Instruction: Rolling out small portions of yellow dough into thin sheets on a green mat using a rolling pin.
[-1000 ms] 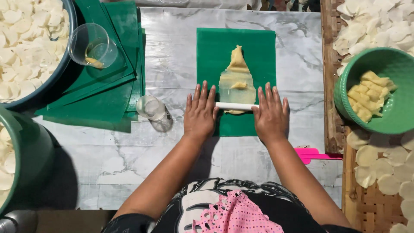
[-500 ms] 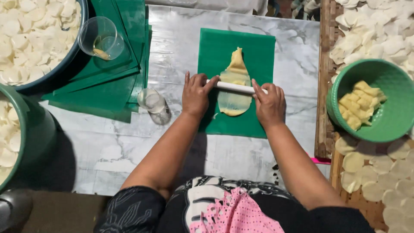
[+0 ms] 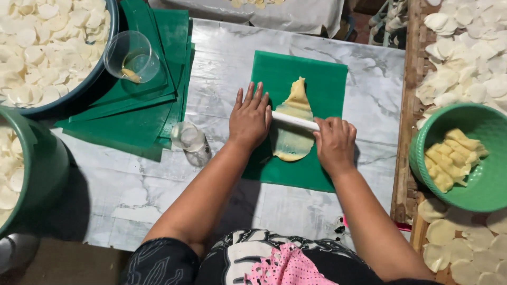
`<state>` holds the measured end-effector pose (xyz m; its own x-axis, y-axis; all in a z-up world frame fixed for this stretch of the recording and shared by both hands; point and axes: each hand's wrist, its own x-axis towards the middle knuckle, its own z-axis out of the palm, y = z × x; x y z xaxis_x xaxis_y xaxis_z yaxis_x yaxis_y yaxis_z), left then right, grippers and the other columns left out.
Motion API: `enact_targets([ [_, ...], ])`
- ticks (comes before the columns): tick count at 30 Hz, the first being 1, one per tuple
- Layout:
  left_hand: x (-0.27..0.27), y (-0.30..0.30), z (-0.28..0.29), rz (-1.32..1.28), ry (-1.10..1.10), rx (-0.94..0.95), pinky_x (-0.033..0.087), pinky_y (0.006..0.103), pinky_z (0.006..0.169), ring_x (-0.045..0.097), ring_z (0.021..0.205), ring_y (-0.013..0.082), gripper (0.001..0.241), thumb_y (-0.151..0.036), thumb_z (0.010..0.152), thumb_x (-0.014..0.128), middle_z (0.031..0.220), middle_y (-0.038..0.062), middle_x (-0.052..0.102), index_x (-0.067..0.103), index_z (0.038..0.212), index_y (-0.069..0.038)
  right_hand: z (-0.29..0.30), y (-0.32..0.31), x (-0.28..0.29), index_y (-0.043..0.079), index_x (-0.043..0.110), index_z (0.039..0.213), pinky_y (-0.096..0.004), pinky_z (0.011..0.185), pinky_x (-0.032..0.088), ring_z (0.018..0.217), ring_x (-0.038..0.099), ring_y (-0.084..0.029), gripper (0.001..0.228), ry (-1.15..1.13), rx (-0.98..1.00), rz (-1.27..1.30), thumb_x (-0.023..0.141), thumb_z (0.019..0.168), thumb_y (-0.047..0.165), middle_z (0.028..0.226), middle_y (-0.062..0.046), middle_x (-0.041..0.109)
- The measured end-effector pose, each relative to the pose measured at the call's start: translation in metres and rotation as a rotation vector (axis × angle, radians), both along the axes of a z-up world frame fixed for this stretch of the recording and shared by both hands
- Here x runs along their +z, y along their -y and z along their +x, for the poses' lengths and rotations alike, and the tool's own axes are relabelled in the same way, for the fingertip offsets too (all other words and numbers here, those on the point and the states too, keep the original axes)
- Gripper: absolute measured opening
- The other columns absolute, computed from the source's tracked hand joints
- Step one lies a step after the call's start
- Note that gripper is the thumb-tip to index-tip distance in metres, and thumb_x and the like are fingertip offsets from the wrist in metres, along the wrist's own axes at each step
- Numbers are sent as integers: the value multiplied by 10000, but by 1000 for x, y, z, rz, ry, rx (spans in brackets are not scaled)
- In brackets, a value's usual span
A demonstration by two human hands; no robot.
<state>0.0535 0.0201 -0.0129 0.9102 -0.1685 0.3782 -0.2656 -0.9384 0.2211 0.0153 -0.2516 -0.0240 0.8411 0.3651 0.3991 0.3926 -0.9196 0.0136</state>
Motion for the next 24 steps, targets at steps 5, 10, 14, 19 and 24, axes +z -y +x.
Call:
enact_targets([
  [5, 0, 1, 16, 6, -203, 23, 155, 512, 1278, 270, 1557, 323, 529, -356, 1076, 350, 1653, 122, 370, 469, 1553, -163, 12, -27, 29, -1, 398, 1580, -586, 1096, 328, 1400, 442, -409, 744, -106, -66, 55, 520, 1046, 503, 1586, -259, 406],
  [10, 14, -3, -26, 15, -359, 13, 125, 496, 1286, 133, 1595, 320, 591, -404, 1098, 310, 1727, 95, 194, 261, 1649, -194, -22, -32, 18, -1, 281, 1632, -639, 1202, 182, 1523, 320, -388, 780, -174, -112, 66, 429, 1059, 508, 1684, -239, 278],
  [14, 2, 1, 5, 5, -321, 50, 153, 510, 1281, 171, 1588, 319, 580, -432, 1104, 310, 1716, 91, 227, 315, 1632, -190, 18, -27, -5, -28, 350, 1614, -703, 1183, 81, 1526, 342, -387, 787, -124, -162, 64, 437, 1075, 538, 1661, -257, 347],
  [19, 12, 3, 13, 2, -354, 96, 104, 523, 1291, 107, 1600, 323, 599, -440, 1109, 261, 1732, 94, 163, 266, 1650, -183, 26, -30, -2, -9, 388, 1595, -725, 1163, 99, 1500, 384, -400, 663, -145, -164, 142, 421, 1120, 452, 1653, -256, 358],
  [24, 6, -1, -17, -43, -377, 73, 35, 651, 1240, 134, 1594, 339, 657, -349, 995, 388, 1723, 111, 199, 325, 1624, -168, -21, -21, -9, 29, 412, 1584, -805, 1128, 126, 1455, 438, -359, 756, -161, -198, 127, 415, 1069, 582, 1643, -190, 404],
])
